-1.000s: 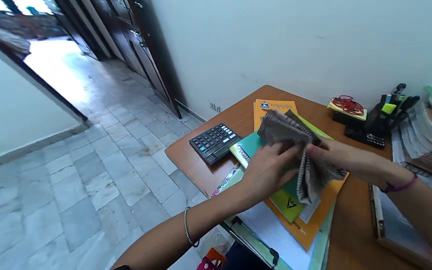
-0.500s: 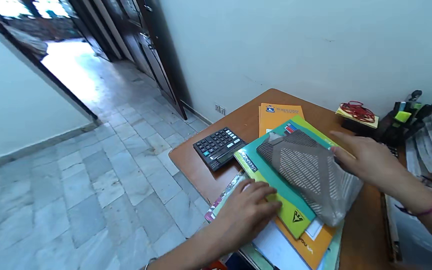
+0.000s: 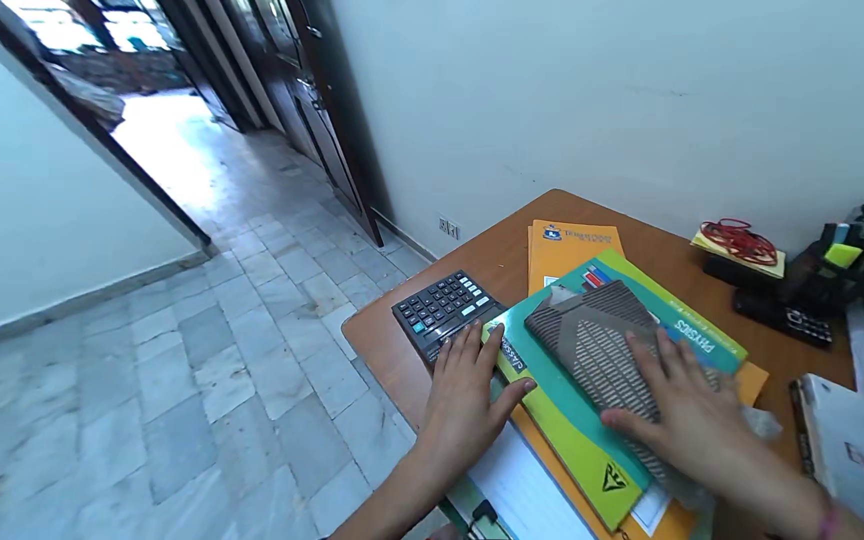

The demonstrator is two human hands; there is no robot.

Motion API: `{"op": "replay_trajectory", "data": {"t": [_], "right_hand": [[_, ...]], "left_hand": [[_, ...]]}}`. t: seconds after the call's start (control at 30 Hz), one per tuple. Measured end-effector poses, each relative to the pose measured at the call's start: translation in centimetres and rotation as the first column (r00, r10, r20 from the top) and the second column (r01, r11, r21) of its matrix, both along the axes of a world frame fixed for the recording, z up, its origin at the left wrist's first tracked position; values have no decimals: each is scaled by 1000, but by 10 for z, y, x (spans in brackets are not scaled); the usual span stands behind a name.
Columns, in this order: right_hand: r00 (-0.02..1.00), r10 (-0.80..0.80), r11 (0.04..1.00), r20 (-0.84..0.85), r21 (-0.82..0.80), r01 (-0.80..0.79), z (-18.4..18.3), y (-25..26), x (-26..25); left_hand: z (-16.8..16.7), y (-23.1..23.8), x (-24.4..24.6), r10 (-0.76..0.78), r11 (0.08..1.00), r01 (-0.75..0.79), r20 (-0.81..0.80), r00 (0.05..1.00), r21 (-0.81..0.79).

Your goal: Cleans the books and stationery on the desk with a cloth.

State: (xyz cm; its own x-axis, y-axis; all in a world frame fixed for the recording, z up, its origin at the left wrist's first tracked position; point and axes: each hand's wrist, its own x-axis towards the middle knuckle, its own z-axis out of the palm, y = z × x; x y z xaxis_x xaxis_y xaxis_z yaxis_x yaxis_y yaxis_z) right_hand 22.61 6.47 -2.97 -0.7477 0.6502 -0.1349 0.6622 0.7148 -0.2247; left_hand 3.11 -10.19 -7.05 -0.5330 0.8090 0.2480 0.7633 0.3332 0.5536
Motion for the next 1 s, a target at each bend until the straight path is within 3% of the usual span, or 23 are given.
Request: {"op": "replay_trajectory", "data": {"t": [0.07, 0.17, 0.3, 0.4, 0.53, 0.7, 0.77, 0.83, 0.9, 1.0], "right_hand": [[991, 21, 992, -133, 123, -5, -25, -8, -1], [944, 203, 942, -262, 315, -116, -37, -27, -8], [915, 323, 924, -242, 290, -250, -30, -36, -35], [954, 245, 962, -173, 164, -217, -21, -13, -53], [973, 59, 989, -225, 145, -26, -20, 35, -52], [933, -209, 959, -292, 124, 254, -19, 99, -6], [912, -286, 933, -296, 131, 335, -20, 115, 22], [902, -327, 908, -283, 172, 383, -20, 123, 51], [886, -366, 887, -285, 180, 424, -15, 124, 77], [865, -419, 890, -276, 63, 451, 3, 116, 106]], "left_hand": [[-1, -1, -1, -10, 1000, 9, 43, 999, 27], [-8, -1, -4, -3, 993, -2, 44, 999, 118], [-14, 1, -7, 66, 980, -67, 8, 998, 188], [-14, -1, -8, 78, 984, -72, -31, 996, 165], [-12, -3, -7, 38, 997, -28, -146, 989, 66], [0, -9, 1, -56, 992, 35, -172, 983, -124], [-4, -9, 7, -86, 996, 78, -282, 956, -38], [-7, -6, 11, -191, 969, 239, -437, 879, 59], [0, 0, 19, -401, 885, 466, -498, 769, 7], [20, 21, 26, -741, 669, 700, -303, 599, -252]]}}
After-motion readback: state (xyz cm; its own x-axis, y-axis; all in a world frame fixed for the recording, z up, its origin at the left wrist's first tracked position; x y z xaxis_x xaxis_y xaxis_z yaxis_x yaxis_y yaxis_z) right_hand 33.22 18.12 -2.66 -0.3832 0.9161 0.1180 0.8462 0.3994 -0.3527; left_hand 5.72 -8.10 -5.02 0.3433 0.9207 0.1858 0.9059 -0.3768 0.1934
